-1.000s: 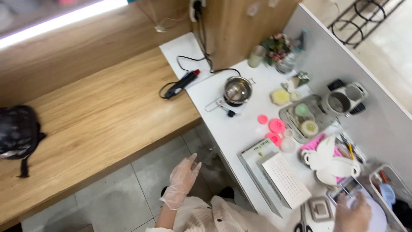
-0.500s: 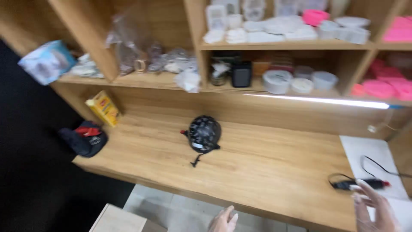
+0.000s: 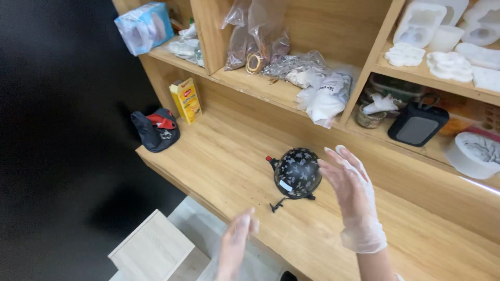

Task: Making handmade candles by melting wax and using molds.

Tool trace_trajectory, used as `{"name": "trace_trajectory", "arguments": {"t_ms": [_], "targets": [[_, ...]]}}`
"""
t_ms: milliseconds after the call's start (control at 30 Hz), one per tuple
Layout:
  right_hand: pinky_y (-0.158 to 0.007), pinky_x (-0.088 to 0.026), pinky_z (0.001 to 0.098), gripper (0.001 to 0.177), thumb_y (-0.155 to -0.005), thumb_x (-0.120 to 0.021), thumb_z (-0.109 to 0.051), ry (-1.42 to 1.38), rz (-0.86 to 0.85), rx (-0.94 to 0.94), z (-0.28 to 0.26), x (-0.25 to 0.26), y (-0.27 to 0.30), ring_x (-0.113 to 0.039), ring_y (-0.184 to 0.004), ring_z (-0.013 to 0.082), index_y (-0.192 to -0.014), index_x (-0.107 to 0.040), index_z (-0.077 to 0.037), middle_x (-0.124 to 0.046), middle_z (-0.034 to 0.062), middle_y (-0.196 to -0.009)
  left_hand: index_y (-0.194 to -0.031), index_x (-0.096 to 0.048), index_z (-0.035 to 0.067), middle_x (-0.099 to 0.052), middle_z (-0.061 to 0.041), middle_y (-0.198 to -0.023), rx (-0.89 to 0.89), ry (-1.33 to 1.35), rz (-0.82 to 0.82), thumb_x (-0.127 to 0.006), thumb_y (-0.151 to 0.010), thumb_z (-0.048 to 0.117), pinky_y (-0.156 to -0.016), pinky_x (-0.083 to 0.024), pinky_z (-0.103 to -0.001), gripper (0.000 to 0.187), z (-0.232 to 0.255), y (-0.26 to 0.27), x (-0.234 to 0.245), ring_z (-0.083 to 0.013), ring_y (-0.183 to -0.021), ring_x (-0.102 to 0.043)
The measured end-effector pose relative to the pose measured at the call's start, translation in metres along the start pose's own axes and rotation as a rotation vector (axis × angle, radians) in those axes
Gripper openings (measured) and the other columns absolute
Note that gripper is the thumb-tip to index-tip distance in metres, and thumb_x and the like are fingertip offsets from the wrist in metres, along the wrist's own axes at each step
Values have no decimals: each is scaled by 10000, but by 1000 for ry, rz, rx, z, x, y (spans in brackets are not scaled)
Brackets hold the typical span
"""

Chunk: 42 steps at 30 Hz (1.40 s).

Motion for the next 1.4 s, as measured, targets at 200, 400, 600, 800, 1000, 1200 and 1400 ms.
{"name": "trace_trajectory", "arguments": {"t_ms": [200,400,600,800,1000,1200,1400], "targets": [[-1057,-470,428,574,-972,-523,-168,-238,121,-58,40,3,-46,-610,-1222,328,-1520,-417,-35,-558,187,-1479,-1455,-546,63,-654,-56,-1307,-274,0,-330,-503,-1025,437,-1059,-429,-336,571,288,-54,-159,-159,-1252,-575],[-1098,-465,449,586,-972,-530,-203,-332,238,-111,61,15,-67,-578,-1293,322,-1506,-389,-6,-561,235,-1438,-1319,-587,-68,-661,-290,-1279,-423,-730,-443,-470,-1046,394,-1060,-465,-451,549,307,-173,-280,-361,-1214,-626],[-1069,-490,465,552,-979,-559,-252,-316,230,-53,76,8,-75,-634,-1263,360,-1431,-422,33,-595,246,-1386,-1279,-530,-105,-671,-250,-1205,-481,-988,-605,-630,-925,527,-994,-521,-425,731,301,-195,-327,-352,-1129,-671],[-935,-559,406,501,-986,-592,-296,-194,540,-17,71,-18,-82,-724,-1094,322,-1361,-531,30,-692,229,-1222,-1411,-400,-105,-671,-238,-1218,-333,-727,-709,-739,-845,399,-983,-555,-386,830,282,-207,-334,-323,-1107,-708],[-925,-539,362,585,-997,-587,-277,-1,697,142,27,-64,-70,-688,-1042,225,-1506,-464,-17,-658,153,-1316,-1523,-371,24,-597,-212,-1420,-166,70,-822,-640,-929,350,-1020,-567,-424,729,288,-201,-295,-308,-1245,-657],[-1155,-400,355,693,-1000,-582,-383,337,610,175,-20,-130,-32,-547,-1356,190,-1508,-443,66,-581,143,-1470,-1608,-279,82,-392,-147,-1640,-363,519,-1050,-629,-1096,246,-1221,-433,-457,641,256,-177,-211,-302,-1501,-470],[-1078,-515,385,698,-950,-625,-432,663,600,57,-29,-147,-16,-682,-1187,237,-1426,-575,75,-715,174,-1316,-1494,-456,-10,-591,-199,-1355,503,878,-705,-517,-1087,349,-1012,-521,-437,546,169,-181,-193,-288,-1189,-614]]}}
Point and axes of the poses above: each hand's wrist, its own y-axis away from the middle knuckle, its own x-axis out of the back of the hand, z = x × y, the point moved 10 cm from there along -y, towards the middle knuckle
